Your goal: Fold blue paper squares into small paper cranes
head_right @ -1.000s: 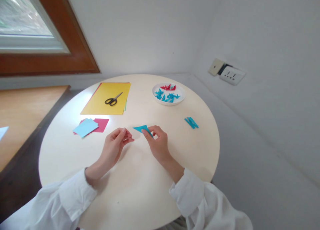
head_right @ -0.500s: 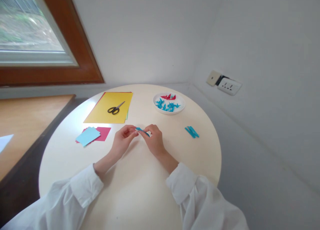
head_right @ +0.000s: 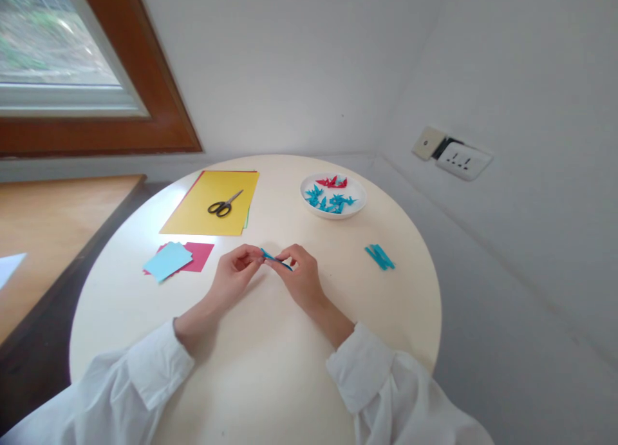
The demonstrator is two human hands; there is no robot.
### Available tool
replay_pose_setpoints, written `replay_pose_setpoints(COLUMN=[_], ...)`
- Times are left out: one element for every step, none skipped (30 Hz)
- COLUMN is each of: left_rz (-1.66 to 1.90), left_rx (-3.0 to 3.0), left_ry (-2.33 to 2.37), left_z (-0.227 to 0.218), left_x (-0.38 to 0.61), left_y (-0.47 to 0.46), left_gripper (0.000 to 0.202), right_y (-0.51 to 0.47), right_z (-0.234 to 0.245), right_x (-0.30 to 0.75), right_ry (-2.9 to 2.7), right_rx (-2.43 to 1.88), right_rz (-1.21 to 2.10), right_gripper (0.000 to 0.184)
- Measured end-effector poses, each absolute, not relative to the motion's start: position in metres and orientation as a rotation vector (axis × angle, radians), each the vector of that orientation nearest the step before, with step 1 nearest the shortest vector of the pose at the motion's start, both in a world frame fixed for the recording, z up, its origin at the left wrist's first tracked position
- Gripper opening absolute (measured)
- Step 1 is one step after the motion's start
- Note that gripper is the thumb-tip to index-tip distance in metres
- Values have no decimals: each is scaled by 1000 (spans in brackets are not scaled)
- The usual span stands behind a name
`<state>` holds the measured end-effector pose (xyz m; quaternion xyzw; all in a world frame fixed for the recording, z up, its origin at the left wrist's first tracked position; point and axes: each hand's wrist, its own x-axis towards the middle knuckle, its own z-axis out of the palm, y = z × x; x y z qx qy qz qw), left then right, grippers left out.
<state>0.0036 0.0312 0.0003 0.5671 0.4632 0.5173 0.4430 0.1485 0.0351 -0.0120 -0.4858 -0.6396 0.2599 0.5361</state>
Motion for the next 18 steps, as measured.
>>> replay_pose_setpoints(left_rz=[1283,1284,1285,1286,1287,1287,1288,1289,1291,1292,1293,1293,1293,1292,1289,1285,1280,1273], left_rx=[1423,1439,1452,1461,1466,1468,1466,1463,1461,1462,1464,1467,1470,1472,1475,1477,1476,1471], left_ry=[1164,1178,1190,1198,1204,1209,1212,1216,1222,1230,1240,1250,1260,1269,1275,1281,1286,1292], left_z=[1,2,3,4,5,6,7,8,9,10,10,10,11,10,10,10,9,9], left_x=[3,3,2,2,2,1,1,0,0,-1,-1,-1,-1,-1,-1,-1,-1,0], left_y=[31,30,30,29,29,28,28,27,27,26,26,26,26,26,26,26,27,27], left_gripper=[6,6,7,8,9,10,11,12,12,12,13,15,17,19,21,22,22,22], right_y=[34,34,33,32,32,32,31,31,31,31,30,30,31,31,31,32,32,33], right_z=[-11,-10,-9,-9,-8,-8,-8,-8,-8,-8,-9,-10,-10,-11,-11,-11,-11,-11], right_x=[148,148,147,147,147,147,146,146,146,145,145,145,145,146,146,147,148,149], right_ry=[-1514,-1504,-1494,-1483,-1474,-1464,-1456,-1447,-1439,-1433,-1429,-1426,-1420,-1412,-1401,-1389,-1379,-1370], right_rx=[-1153,-1147,-1137,-1126,-1114,-1105,-1098,-1092,-1084,-1073,-1060,-1048,-1043,-1049,-1065,-1087,-1108,-1126], right_rz=[663,709,751,791,826,856,883,906,929,951,970,980,979,969,951,930,913,903], right_gripper=[18,17,17,17,18,18,19,19,19,19,19,19,19,19,19,20,22,22])
